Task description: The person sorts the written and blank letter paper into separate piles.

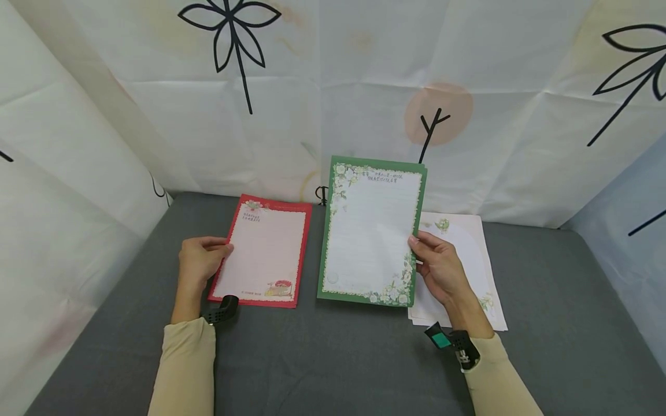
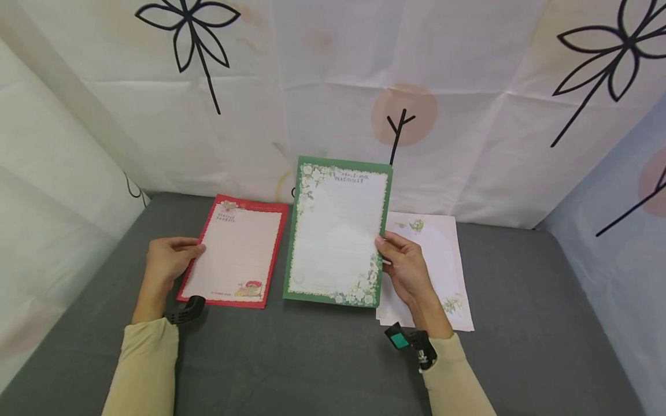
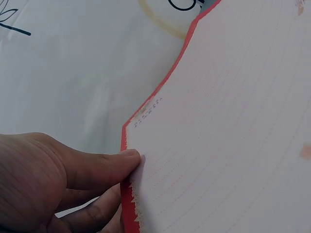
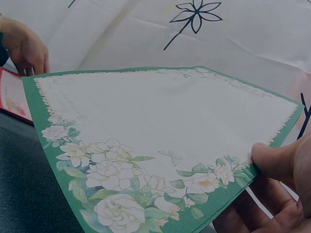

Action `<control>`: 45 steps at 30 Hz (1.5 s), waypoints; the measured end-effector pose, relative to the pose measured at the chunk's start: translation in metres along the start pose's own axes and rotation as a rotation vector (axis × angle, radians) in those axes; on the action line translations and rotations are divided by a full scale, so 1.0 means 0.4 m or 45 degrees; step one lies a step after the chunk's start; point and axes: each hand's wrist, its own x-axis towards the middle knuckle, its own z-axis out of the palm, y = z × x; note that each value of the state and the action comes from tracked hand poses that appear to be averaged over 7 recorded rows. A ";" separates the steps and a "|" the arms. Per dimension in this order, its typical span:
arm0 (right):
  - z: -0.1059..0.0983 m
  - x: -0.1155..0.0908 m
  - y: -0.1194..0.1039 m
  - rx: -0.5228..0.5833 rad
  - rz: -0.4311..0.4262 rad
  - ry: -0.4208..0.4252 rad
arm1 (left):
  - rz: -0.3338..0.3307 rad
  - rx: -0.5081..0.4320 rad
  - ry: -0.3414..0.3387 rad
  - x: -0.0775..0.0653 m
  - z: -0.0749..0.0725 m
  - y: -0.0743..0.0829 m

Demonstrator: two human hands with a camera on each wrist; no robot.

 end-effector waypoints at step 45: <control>-0.003 0.003 0.009 0.025 -0.028 -0.018 | 0.430 -0.263 -0.220 -0.066 0.104 0.147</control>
